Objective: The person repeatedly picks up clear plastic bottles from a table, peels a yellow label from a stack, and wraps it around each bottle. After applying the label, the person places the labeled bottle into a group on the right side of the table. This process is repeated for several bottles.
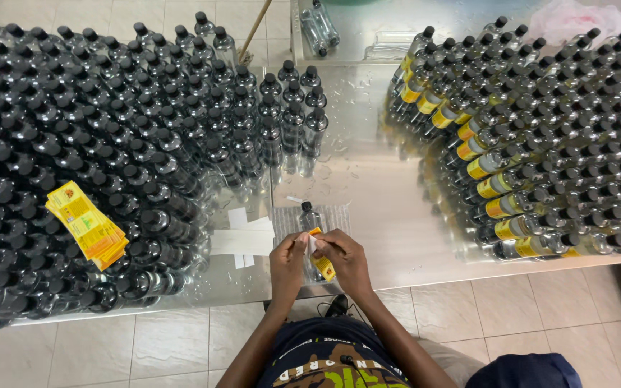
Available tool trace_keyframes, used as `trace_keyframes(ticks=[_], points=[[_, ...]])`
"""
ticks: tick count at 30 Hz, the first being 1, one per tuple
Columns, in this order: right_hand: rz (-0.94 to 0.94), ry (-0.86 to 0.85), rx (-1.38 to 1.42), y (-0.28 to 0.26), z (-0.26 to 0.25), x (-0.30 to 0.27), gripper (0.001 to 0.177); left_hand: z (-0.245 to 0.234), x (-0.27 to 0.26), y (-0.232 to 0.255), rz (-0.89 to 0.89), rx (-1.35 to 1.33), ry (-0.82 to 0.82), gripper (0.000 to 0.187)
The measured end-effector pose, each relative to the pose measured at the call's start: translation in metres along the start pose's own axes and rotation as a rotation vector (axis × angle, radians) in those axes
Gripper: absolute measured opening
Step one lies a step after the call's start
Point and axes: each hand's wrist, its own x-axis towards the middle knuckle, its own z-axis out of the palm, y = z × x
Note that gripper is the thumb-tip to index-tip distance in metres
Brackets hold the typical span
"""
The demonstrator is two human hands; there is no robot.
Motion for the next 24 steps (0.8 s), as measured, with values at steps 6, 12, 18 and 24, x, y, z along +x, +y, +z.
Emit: trace_keyframes(ticks=[6,12,18,24], points=[[0.206,0.0,-0.015,0.027,0.004,0.0,0.019,-0.028,0.018,-0.035,-0.116,-0.005,0.238,0.03],[0.296,0.23,0.174,0.028,0.002,0.003,0.021,-0.138,0.074,-0.174,-0.357,-0.568,0.644,0.031],[0.229,0.345,0.321,0.022,-0.013,0.019,0.019,-0.192,0.085,-0.179,-0.367,-0.596,0.866,0.048],[0.146,0.331,0.252,0.025,-0.036,0.029,0.021,-0.147,0.058,-0.1,-0.183,-0.037,0.87,0.039]])
